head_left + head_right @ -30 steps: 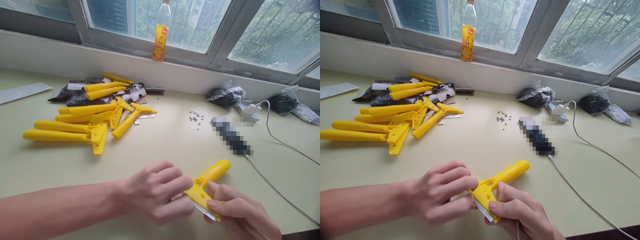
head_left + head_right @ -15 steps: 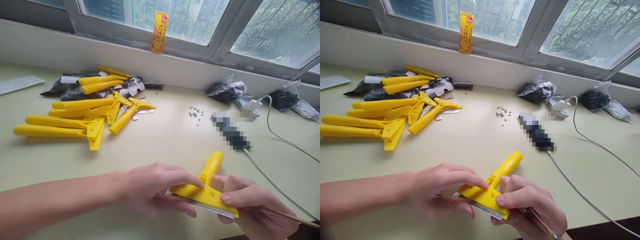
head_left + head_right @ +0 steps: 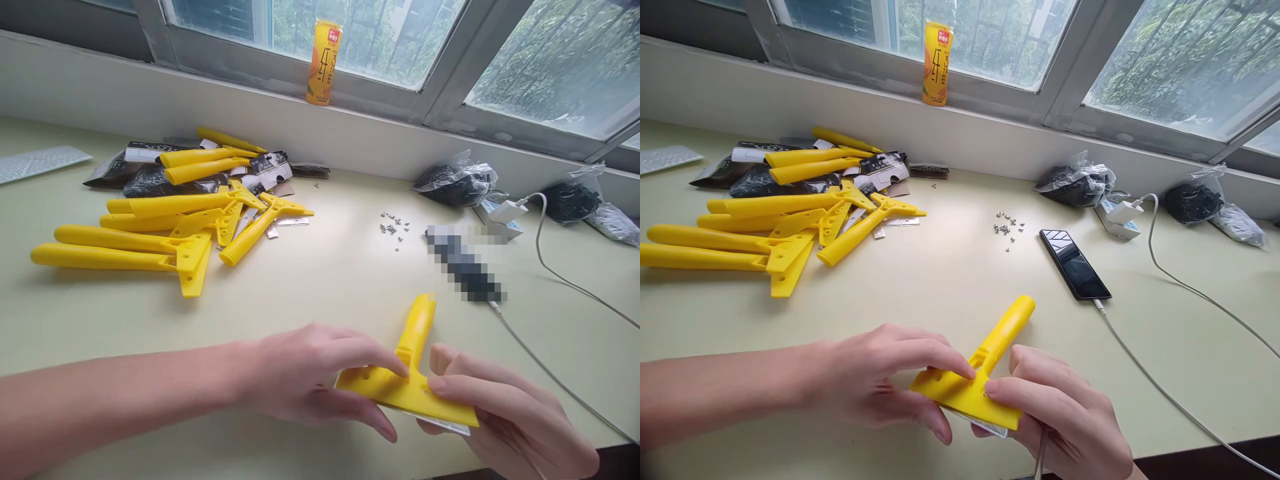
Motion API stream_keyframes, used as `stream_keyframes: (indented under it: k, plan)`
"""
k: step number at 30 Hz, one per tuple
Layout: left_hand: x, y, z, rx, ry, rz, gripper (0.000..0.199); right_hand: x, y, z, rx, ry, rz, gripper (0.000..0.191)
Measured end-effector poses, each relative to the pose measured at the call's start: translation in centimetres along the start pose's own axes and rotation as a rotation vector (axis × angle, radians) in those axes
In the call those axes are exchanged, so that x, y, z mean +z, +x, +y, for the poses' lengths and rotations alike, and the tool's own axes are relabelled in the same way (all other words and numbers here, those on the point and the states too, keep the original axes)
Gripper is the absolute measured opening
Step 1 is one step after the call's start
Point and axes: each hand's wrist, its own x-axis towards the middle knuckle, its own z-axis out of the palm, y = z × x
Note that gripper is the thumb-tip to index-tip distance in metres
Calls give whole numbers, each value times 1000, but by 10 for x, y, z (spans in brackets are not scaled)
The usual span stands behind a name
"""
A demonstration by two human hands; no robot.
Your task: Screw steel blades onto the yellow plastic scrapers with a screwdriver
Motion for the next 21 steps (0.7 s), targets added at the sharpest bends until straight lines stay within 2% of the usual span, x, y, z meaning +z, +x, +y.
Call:
stream_keyframes:
  k: [4,9,11,15,18,21]
  plan:
    - [1,-1,-2,17,12,60,41,-7,0,-2,8,-139,-57,47]
    - [1,-2,-3,56,90,47,41,-8,-3,10,-139,-217,32,40]
    - [2,-3,-3,69,148,55,39,-7,-4,13,-134,-234,40,42]
    - [2,-4,-4,144,226,80,46,-9,-6,14,-133,-177,55,52]
    - [-2,-3,-2,176,172,25,50,-14,-4,13,-149,-67,37,55]
    - [-7,-2,0,153,91,3,49,-17,1,11,-75,29,13,55]
